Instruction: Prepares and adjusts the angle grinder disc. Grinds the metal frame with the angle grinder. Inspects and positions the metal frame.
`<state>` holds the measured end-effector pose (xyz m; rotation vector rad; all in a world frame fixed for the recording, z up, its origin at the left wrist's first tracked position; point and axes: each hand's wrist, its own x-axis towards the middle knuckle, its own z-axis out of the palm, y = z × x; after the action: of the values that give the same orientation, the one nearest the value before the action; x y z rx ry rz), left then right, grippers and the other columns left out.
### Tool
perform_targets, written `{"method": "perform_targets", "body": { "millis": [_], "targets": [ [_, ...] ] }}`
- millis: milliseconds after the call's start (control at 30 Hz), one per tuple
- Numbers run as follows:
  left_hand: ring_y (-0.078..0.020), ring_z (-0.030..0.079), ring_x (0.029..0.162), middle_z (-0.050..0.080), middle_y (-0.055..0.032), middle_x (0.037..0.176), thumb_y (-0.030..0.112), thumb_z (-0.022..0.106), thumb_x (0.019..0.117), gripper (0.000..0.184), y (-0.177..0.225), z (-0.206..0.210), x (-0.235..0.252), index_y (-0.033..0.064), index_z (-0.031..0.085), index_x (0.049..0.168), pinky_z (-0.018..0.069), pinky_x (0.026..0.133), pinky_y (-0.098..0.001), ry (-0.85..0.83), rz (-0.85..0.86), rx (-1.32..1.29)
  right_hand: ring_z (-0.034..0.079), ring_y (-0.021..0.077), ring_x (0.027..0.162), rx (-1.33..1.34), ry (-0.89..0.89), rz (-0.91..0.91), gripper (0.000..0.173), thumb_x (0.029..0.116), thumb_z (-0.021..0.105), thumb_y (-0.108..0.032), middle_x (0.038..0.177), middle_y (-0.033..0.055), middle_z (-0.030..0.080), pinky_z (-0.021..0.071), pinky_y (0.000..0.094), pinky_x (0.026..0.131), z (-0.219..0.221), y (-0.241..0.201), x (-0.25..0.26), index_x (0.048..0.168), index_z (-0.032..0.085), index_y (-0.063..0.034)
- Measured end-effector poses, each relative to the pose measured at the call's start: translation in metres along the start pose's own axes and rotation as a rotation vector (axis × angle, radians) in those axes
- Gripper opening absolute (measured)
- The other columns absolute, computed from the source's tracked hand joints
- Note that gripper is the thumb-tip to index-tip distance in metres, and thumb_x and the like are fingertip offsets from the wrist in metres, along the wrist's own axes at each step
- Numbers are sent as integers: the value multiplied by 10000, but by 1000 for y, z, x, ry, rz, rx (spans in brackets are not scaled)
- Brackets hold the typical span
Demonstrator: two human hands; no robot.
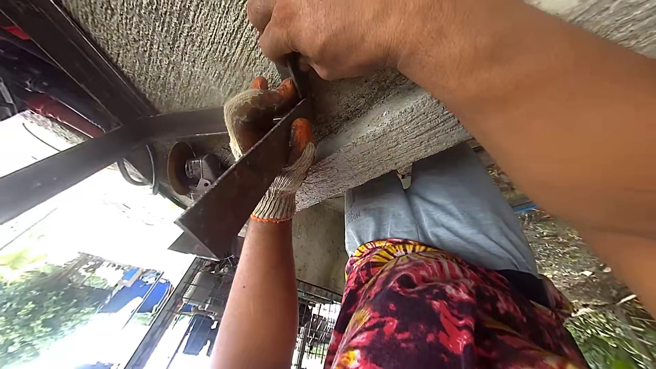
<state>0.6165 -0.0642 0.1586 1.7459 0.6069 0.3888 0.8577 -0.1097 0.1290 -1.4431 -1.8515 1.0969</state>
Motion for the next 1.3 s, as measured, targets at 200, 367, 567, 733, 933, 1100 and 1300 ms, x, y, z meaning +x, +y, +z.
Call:
{"method": "perform_targets", "body": {
  "millis": [200, 367, 567, 733, 933, 1100, 1300],
  "targets": [
    [-253, 621, 1282, 672, -44, 1329, 237, 725, 965, 462, 15, 8, -5, 126, 508, 1358, 434, 1173, -515, 25, -116, 0, 612, 267, 1067, 22, -55, -10, 171, 960, 569, 13, 1170, 108, 610, 510, 473, 881, -4, 0, 1, 1057, 686, -65],
    [-172, 644, 1227, 603, -54, 1412, 166, 705, 973, 684, 31, 9, -8, 88, 320, 1532, 583, 1002, -336, -19, -191, 84, 610, 277, 1102, -6, -89, 1, 170, 961, 569, -8, 1191, 99, 608, 504, 514, 923, -7, -3, 4, 1058, 686, -83],
    [-260, 409, 1477, 382, -174, 1609, 558, 860, 763, 1243, 76, -25, -25, 14, 135, 1614, 392, 1212, -457, 58, -227, 444, 595, 302, 1186, -54, -198, 114, 205, 931, 607, -36, 1268, 71, 628, 424, 626, 983, -18, -14, 11, 1077, 712, -135],
    [-340, 383, 1487, 357, -272, 1598, 423, 861, 767, 1032, 92, -115, -126, -51, 348, 1527, 373, 1207, -474, 423, -474, 859, 644, 213, 1182, 75, -1, 203, 297, 998, 539, -67, 1377, 60, 626, 537, 455, 1007, -32, -22, 1, 1242, 698, -127],
    [-483, 332, 1481, 348, -307, 1591, 619, 740, 796, 959, 91, -172, -183, 69, 449, 1525, 307, 1170, -643, 395, -962, 1011, 664, 228, 945, 102, 233, 593, 314, 1049, 529, -199, 1307, 150, 619, 566, 435, 847, -39, -47, -27, 1308, 661, -80],
    [-465, 275, 1515, 349, -291, 1592, 448, 845, 776, 808, 68, -123, -160, 89, 537, 1431, 286, 1217, -625, 516, -368, 903, 679, 263, 897, 135, 226, 912, 396, 1056, 566, -401, 1070, 152, 700, 545, 519, 844, -20, -69, -10, 1176, 685, -44],
    [-402, 365, 1493, 512, -161, 1534, 731, 789, 685, 938, 35, -31, -55, 151, 615, 1402, 256, 1236, -617, 234, -219, 731, 555, 486, 1219, -79, 43, 1122, 688, 886, 667, -677, 1174, 243, 677, 378, 736, 1009, -2, -64, 29, 1107, 722, -28]
  ]
}}
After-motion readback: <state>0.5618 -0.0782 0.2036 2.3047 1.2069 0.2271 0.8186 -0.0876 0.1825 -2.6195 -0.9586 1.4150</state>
